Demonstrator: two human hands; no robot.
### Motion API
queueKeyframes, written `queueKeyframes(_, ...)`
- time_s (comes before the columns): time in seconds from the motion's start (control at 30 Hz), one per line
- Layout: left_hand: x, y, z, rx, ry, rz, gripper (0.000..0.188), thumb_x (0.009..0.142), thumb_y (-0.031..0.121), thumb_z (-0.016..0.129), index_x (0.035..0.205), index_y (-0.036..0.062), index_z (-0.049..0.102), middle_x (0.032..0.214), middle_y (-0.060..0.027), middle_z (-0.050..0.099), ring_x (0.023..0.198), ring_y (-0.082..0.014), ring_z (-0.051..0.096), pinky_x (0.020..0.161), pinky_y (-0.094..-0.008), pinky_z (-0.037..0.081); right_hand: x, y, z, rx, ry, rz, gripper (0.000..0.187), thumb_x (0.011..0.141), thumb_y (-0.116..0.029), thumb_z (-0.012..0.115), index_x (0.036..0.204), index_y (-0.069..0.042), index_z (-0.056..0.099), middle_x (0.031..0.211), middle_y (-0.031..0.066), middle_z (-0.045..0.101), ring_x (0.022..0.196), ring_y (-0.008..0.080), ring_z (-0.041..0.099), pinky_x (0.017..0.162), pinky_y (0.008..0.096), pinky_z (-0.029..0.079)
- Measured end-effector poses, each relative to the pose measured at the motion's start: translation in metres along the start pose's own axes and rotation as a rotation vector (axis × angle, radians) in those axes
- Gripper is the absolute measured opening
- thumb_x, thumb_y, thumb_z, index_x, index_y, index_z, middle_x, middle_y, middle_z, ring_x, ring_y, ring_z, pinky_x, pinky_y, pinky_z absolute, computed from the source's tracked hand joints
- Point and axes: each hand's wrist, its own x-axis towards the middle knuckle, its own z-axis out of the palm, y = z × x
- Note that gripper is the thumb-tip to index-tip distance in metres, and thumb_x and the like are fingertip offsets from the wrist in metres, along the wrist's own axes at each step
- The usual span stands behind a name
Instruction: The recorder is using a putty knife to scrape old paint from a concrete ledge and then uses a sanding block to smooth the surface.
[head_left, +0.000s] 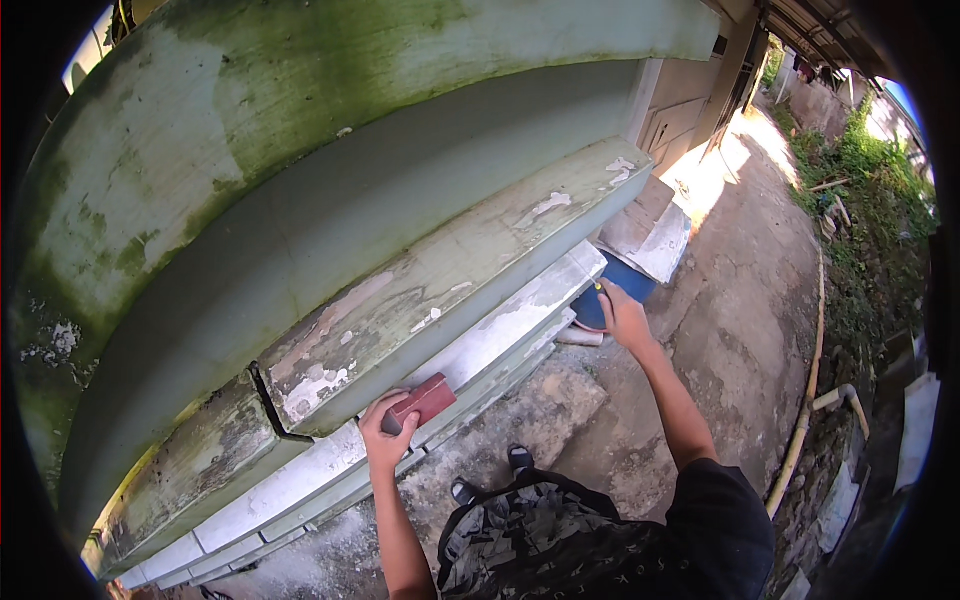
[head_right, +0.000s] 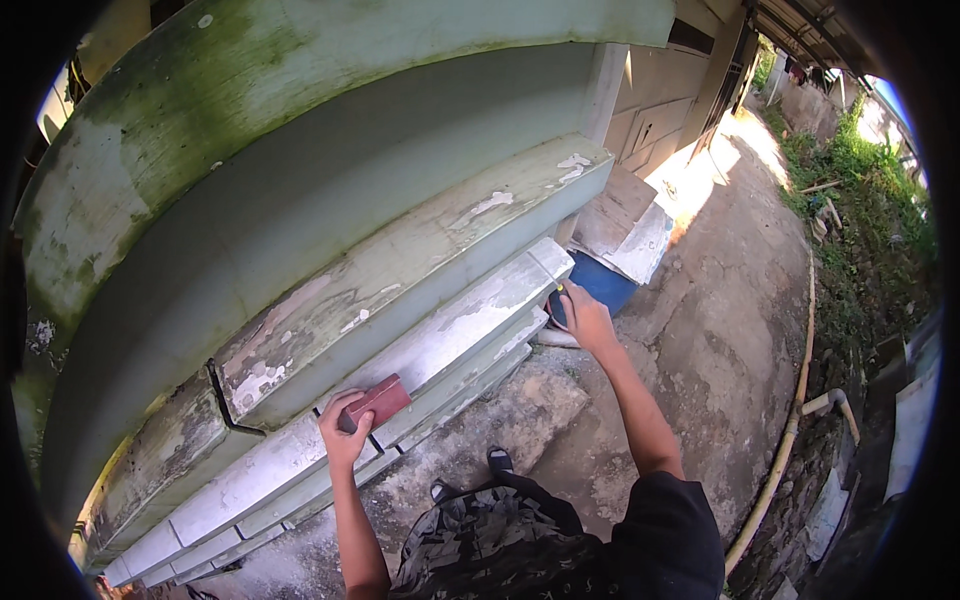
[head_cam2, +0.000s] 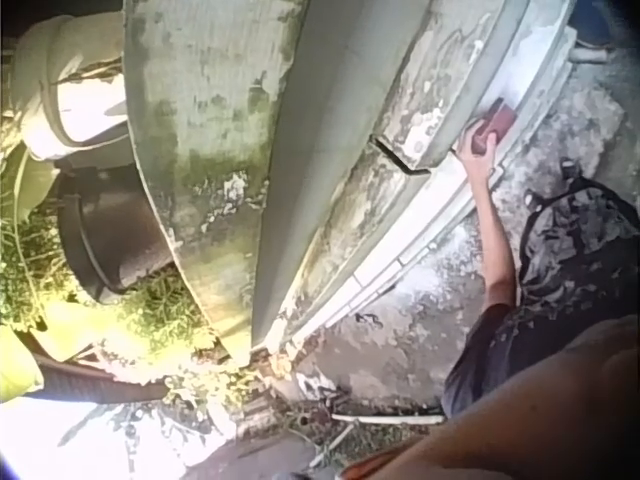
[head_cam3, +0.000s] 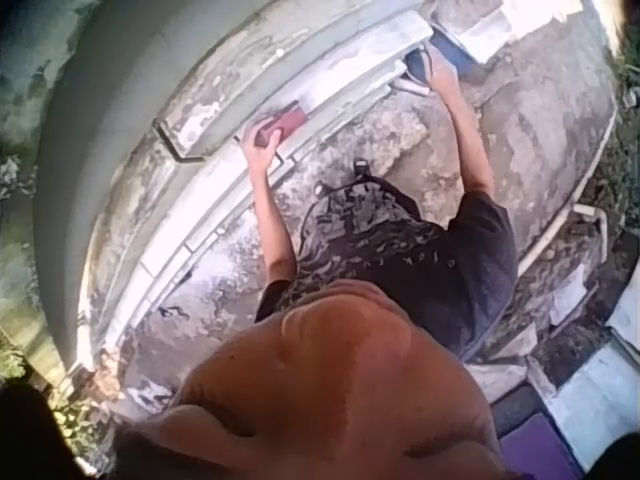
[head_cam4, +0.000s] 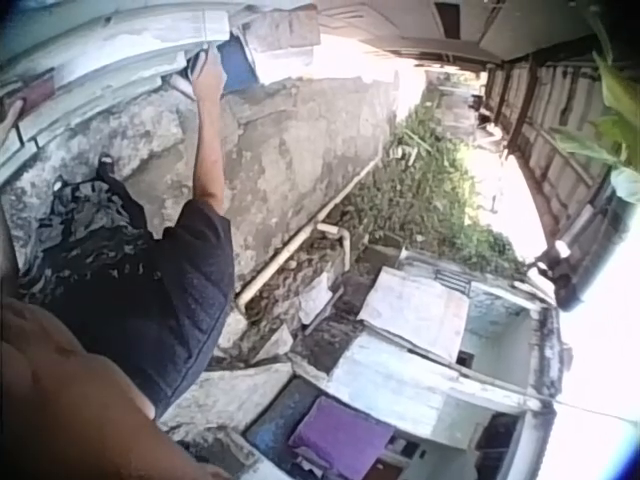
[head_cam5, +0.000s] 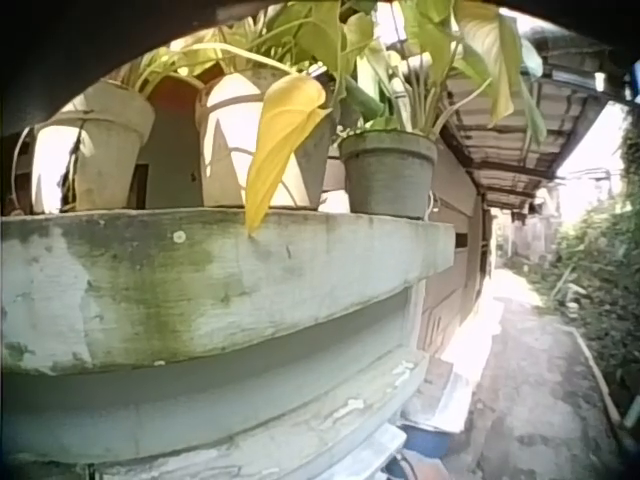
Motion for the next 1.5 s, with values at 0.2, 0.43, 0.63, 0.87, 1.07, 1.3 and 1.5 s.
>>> queueKeyframes(0.2, 0.002, 0.002, 0.002, 0.001, -0.019, -0.003, 0.032, 0.075, 0.011, 0.08, 0.105, 0.0015, 0.071, 0.109, -0.0158, 0.072, 0.1, -0.0288, 0.069, 0.091, -0.0364, 0.052, 0.007, 0.011, 0.011, -0.186, -0.159, -0.126, 0.033, 0.101, -0.022, 0.052, 0.13, -0.005, 0.057, 0.102, 0.0174, 0.067, 0.086, 0.0368, 0.068, 0.065, 0.0444, 0.054)
queueKeyframes(0.43, 0.002, 0.002, 0.002, -0.009, -0.019, 0.001, 0.033, 0.075, 0.011, 0.081, 0.105, 0.0015, 0.071, 0.109, -0.0157, 0.072, 0.1, -0.0284, 0.069, 0.091, -0.0366, 0.052, 0.01, 0.028, 0.015, -0.065, 0.093, 0.026, 0.032, 0.102, -0.025, 0.053, 0.126, -0.006, 0.061, 0.095, 0.0168, 0.067, 0.079, 0.0366, 0.068, 0.064, 0.0451, 0.055)
queueKeyframes(0.63, 0.002, 0.004, 0.0, -0.02, -0.028, -0.011, 0.032, 0.075, 0.011, 0.081, 0.104, 0.0017, 0.072, 0.109, -0.0157, 0.072, 0.101, -0.0283, 0.069, 0.092, -0.0367, 0.051, -0.008, -0.034, 0.004, -0.104, -0.284, -0.378, 0.034, 0.1, -0.025, 0.055, 0.128, -0.007, 0.061, 0.096, 0.0157, 0.068, 0.078, 0.0344, 0.069, 0.062, 0.0441, 0.055)
queueKeyframes(0.87, 0.003, 0.0, 0.0, -0.04, -0.022, 0.003, 0.033, 0.074, 0.01, 0.081, 0.104, 0.0014, 0.072, 0.109, -0.0154, 0.073, 0.101, -0.0279, 0.07, 0.092, -0.0361, 0.052, 0.0, -0.029, 0.019, -0.163, 0.0, 0.056, 0.033, 0.098, -0.026, 0.059, 0.126, -0.01, 0.065, 0.085, 0.0154, 0.065, 0.068, 0.0359, 0.066, 0.057, 0.0436, 0.053)
queueKeyframes(1.07, 0.001, 0.001, -0.002, -0.041, 0.006, -0.002, 0.032, 0.073, 0.009, 0.081, 0.103, 0.0011, 0.072, 0.108, -0.0152, 0.073, 0.099, -0.0272, 0.07, 0.091, -0.0353, 0.052, -0.004, -0.053, 0.004, -0.123, -0.262, -0.265, 0.034, 0.099, -0.029, 0.058, 0.125, -0.01, 0.067, 0.086, 0.0163, 0.068, 0.069, 0.0357, 0.068, 0.058, 0.044, 0.054)
queueKeyframes(1.3, 0.004, 0.006, 0.004, -0.062, -0.001, -0.005, 0.032, 0.073, 0.009, 0.081, 0.102, 0.0014, 0.071, 0.106, -0.015, 0.074, 0.097, -0.0282, 0.071, 0.09, -0.0356, 0.052, 0.012, 0.033, 0.036, -0.084, 0.397, 0.06, 0.031, 0.102, -0.025, 0.054, 0.115, 0.0, 0.066, 0.074, 0.0158, 0.066, 0.062, 0.0291, 0.067, 0.052, 0.0364, 0.051)
queueKeyframes(1.5, -0.001, 0.001, -0.002, -0.039, -0.01, 0.0, 0.031, 0.076, 0.013, 0.08, 0.102, 0.0001, 0.07, 0.107, -0.0166, 0.072, 0.1, -0.0282, 0.069, 0.091, -0.0363, 0.052, -0.026, -0.105, 0.029, 1.179, -0.467, 0.809, 0.036, 0.107, -0.031, 0.048, 0.106, 0.001, 0.063, 0.065, 0.0042, 0.057, 0.045, 0.0123, 0.051, 0.039, 0.029, 0.039)
